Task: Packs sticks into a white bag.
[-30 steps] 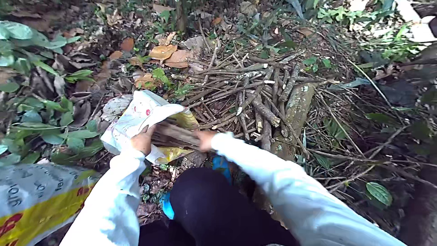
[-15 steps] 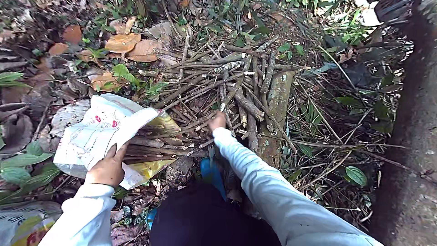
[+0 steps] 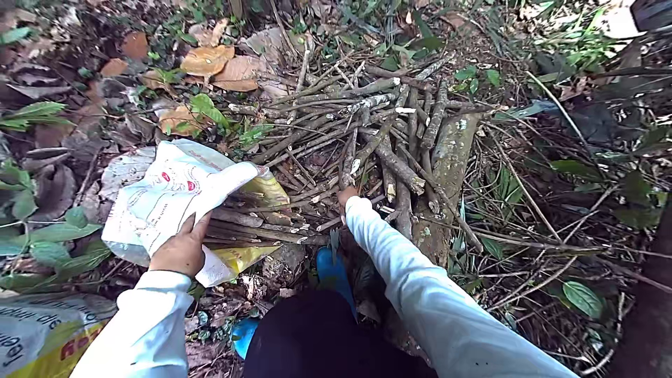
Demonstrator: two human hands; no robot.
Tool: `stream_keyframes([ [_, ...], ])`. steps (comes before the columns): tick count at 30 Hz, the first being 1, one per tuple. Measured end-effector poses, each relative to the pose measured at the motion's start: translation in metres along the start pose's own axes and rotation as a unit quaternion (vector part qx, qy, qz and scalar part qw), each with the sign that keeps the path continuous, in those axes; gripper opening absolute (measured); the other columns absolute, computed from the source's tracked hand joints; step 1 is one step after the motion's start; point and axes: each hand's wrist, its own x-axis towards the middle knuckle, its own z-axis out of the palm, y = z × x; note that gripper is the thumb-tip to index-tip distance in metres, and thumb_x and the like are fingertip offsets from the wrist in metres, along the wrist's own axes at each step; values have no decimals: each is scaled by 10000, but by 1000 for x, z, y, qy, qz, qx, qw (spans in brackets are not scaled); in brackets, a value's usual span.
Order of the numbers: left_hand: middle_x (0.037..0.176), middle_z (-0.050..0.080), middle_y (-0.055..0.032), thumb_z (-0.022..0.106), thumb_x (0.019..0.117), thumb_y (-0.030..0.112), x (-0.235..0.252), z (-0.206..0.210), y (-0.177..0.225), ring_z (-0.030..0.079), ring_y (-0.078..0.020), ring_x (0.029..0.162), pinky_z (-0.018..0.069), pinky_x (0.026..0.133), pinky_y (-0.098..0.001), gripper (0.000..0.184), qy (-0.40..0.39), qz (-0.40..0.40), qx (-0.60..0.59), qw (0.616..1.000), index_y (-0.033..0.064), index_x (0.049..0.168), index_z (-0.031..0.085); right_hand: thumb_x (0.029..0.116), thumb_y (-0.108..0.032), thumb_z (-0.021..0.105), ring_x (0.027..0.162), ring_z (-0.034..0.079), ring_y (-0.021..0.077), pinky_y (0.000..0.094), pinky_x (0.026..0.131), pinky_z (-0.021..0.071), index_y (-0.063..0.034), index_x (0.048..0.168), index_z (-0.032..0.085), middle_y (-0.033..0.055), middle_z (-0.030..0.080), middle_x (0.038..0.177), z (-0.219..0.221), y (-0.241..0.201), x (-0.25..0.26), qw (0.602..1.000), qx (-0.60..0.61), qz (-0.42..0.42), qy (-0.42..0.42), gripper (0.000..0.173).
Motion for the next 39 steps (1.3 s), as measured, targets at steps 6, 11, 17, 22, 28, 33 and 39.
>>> stream_keyframes([
  [6, 1688, 257, -218, 636, 912, -90, -6, -7, -6, 586, -585, 1217, 483, 949, -732, 844, 8, -9, -30, 999, 154, 1644, 294, 1019, -88, 577, 1156, 649, 386, 536, 1028, 498, 60, 1472, 449, 301, 621, 1291, -55, 79, -148, 950, -112, -251, -146, 494],
  [11, 1696, 251, -198, 659, 865, -117, -4, 0, -18, 623, -574, 1156, 503, 894, -745, 897, 45, -1, -53, 998, 155, 1641, 299, 970, -29, 637, 1196, 638, 453, 601, 1071, 460, 54, 1464, 507, 321, 641, 1288, -101, 122, -208, 887, -214, -350, -212, 518],
  [17, 1698, 249, -192, 668, 860, -113, -12, -6, -17, 599, -551, 1222, 502, 938, -715, 920, 49, -2, -43, 998, 134, 1650, 264, 1002, -63, 588, 1230, 612, 477, 671, 1042, 450, -14, 1488, 490, 304, 625, 1321, -37, 51, -199, 857, -313, -346, -221, 498],
  [22, 1692, 266, -191, 673, 863, -108, -17, -13, -14, 576, -547, 1266, 492, 967, -711, 912, 48, -3, -47, 998, 118, 1648, 266, 1022, -67, 565, 1327, 551, 475, 670, 1046, 456, -28, 1533, 438, 264, 529, 1487, 48, -74, -206, 860, -360, -346, -105, 528],
  [28, 1653, 340, -220, 673, 853, -124, -13, -5, -8, 608, -573, 1195, 504, 903, -734, 881, 70, 9, -25, 997, 117, 1627, 326, 981, -164, 683, 1370, 502, 445, 632, 1126, 392, 20, 1340, 643, 280, 557, 1448, 116, -162, -168, 846, -286, -448, -39, 406],
  [33, 1683, 278, -212, 634, 885, -129, -15, 3, -7, 624, -591, 1140, 509, 860, -746, 863, 56, 11, -11, 998, 180, 1633, 335, 988, -257, 683, 1286, 601, 356, 588, 1096, 447, -68, 1283, 699, 168, 666, 1338, 52, -104, -147, 824, -260, -504, 5, 351],
  [39, 1691, 213, -253, 643, 922, -66, -13, 14, -12, 598, -596, 1173, 506, 882, -730, 793, 35, 33, -14, 999, 255, 1606, 404, 845, -234, 787, 1403, 438, 524, 718, 1073, 409, -3, 1515, 455, 324, 439, 1530, -116, 28, -2, 939, -218, -93, 249, 782],
])
